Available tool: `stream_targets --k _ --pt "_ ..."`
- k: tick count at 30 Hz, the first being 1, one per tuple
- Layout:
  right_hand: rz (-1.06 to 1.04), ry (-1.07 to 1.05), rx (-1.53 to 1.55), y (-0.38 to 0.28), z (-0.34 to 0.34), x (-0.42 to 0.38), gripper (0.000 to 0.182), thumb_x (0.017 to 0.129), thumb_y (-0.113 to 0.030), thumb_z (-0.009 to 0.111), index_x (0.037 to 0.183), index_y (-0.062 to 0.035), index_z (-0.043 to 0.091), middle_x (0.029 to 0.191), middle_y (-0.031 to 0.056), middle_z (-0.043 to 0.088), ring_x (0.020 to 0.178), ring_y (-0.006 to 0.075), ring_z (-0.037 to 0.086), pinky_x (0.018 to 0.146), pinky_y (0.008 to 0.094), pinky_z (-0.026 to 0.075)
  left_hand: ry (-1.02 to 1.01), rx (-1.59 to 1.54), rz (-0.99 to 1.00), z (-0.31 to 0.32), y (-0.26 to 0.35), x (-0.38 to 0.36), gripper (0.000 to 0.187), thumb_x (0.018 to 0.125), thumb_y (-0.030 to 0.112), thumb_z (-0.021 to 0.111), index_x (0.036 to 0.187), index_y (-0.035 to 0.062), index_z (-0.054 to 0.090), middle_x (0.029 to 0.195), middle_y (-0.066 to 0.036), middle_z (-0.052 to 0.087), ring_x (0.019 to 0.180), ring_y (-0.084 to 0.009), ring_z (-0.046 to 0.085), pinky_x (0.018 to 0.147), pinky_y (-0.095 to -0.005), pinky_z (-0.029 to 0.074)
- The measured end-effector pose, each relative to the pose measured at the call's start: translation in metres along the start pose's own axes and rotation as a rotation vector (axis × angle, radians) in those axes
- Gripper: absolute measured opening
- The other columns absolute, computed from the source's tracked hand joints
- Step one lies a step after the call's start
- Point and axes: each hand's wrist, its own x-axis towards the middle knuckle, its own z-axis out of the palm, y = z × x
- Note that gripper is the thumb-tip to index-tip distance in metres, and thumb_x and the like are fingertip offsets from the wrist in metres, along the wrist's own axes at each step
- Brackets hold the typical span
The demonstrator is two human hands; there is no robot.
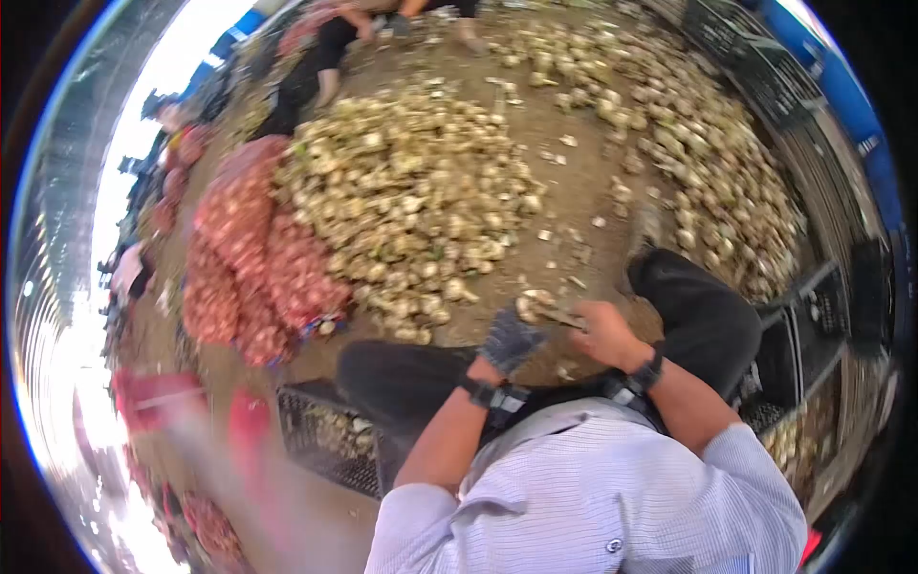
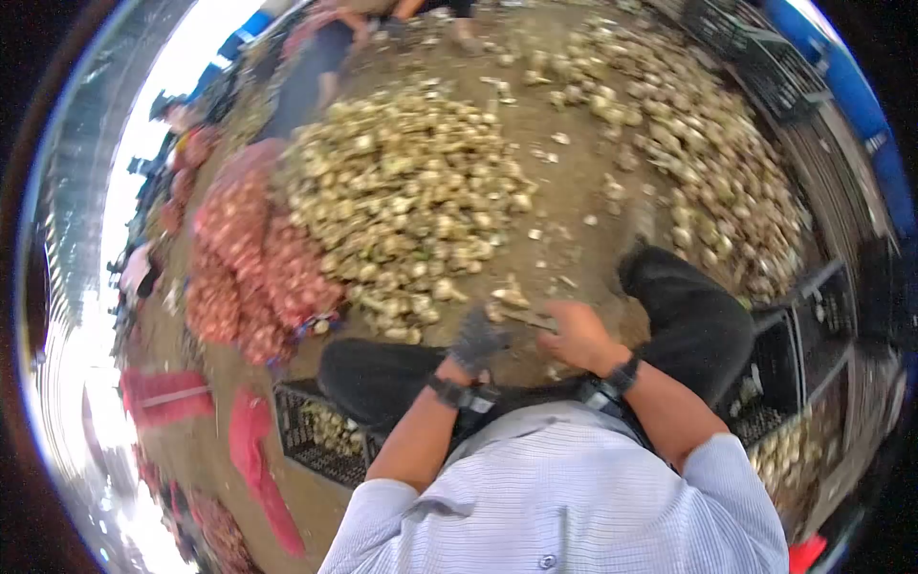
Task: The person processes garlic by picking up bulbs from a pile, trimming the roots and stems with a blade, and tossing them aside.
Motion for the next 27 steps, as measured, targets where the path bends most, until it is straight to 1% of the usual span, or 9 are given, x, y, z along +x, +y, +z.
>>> stream_targets --k 4,6,9,10,13,16,19,25,27 --pt "-0.073 0.059 -0.072 -0.005 -0.002 0.001 0.023 0.071 -0.016 0.068 0.091 -0.0040 0.064 0.081 0.0204 0.060 0.080 0.0416 0.058 0.069 0.0452 0.047 0.003 0.498 0.318 -0.002 -0.006 0.003 0.037 0.077 0.019 0.073 0.108 0.0015 0.062 0.100 -0.014 0.068 0.092 -0.0293 0.065 0.079 -0.0364 0.051" --pt "-0.119 0.083 -0.099 -0.001 0.000 0.000 0.023 0.070 -0.016 0.068 0.090 -0.0057 0.063 0.080 0.0188 0.060 0.078 0.0403 0.058 0.068 0.0458 0.047 -0.017 0.572 0.383 0.001 -0.004 0.007 0.037 0.077 0.021 0.074 0.106 0.0016 0.063 0.096 -0.013 0.068 0.089 -0.0294 0.065 0.078 -0.0369 0.051" --pt "-0.171 0.101 -0.120 0.009 0.006 0.000 0.023 0.069 -0.017 0.070 0.088 -0.0068 0.062 0.080 0.0171 0.060 0.077 0.0391 0.058 0.067 0.0456 0.047 -0.028 0.302 -0.070 0.003 0.004 0.007 0.031 0.080 0.021 0.071 0.104 0.0020 0.064 0.093 -0.013 0.069 0.089 -0.0292 0.065 0.080 -0.0382 0.051" --pt "-0.187 0.102 -0.124 0.010 0.007 0.000 0.023 0.069 -0.017 0.070 0.087 -0.0070 0.061 0.080 0.0167 0.060 0.077 0.0389 0.059 0.067 0.0454 0.047 -0.052 0.076 -0.004 0.003 0.008 0.006 0.029 0.081 0.021 0.070 0.103 0.0027 0.065 0.093 -0.012 0.069 0.088 -0.0283 0.065 0.079 -0.0380 0.050" --pt "-0.158 0.114 -0.147 0.006 0.007 0.001 0.024 0.069 -0.018 0.070 0.087 -0.0071 0.060 0.079 0.0163 0.061 0.076 0.0387 0.059 0.066 0.0453 0.048 -0.069 0.578 0.373 -0.001 -0.015 0.007 0.029 0.080 0.021 0.070 0.103 0.0033 0.065 0.094 -0.011 0.069 0.084 -0.0277 0.065 0.074 -0.0374 0.051" --pt "-0.088 0.061 -0.228 0.008 0.009 0.003 0.023 0.069 -0.018 0.070 0.086 -0.0066 0.059 0.078 0.0172 0.060 0.076 0.0390 0.059 0.066 0.0456 0.047 0.025 0.252 0.192 0.004 -0.019 0.007 0.028 0.079 0.020 0.070 0.101 0.0038 0.066 0.094 -0.011 0.069 0.083 -0.0271 0.066 0.072 -0.0370 0.051" --pt "-0.104 0.086 -0.229 0.011 0.013 0.005 0.022 0.070 -0.019 0.069 0.085 -0.0062 0.058 0.078 0.0178 0.060 0.076 0.0392 0.058 0.066 0.0460 0.047 0.049 0.241 0.174 0.004 0.016 0.003 0.026 0.080 0.023 0.068 0.098 0.0039 0.067 0.091 -0.011 0.070 0.082 -0.0281 0.066 0.072 -0.0378 0.051" --pt "-0.090 0.034 -0.227 0.031 0.028 0.016 0.020 0.072 -0.021 0.069 0.084 -0.0059 0.061 0.082 0.0174 0.062 0.080 0.0397 0.060 0.068 0.0485 0.047 0.040 0.259 0.123 -0.002 0.008 0.004 0.026 0.080 0.026 0.068 0.093 0.0039 0.069 0.088 -0.012 0.070 0.081 -0.0280 0.066 0.072 -0.0361 0.051" --pt "-0.100 0.011 -0.252 0.033 0.030 0.019 0.023 0.073 -0.023 0.068 0.087 -0.0058 0.062 0.083 0.0173 0.063 0.080 0.0395 0.060 0.069 0.0488 0.048 -0.002 0.379 0.087 -0.008 -0.002 0.004 0.027 0.080 0.021 0.070 0.100 0.0022 0.065 0.094 -0.011 0.069 0.085 -0.0232 0.065 0.073 -0.0343 0.052"
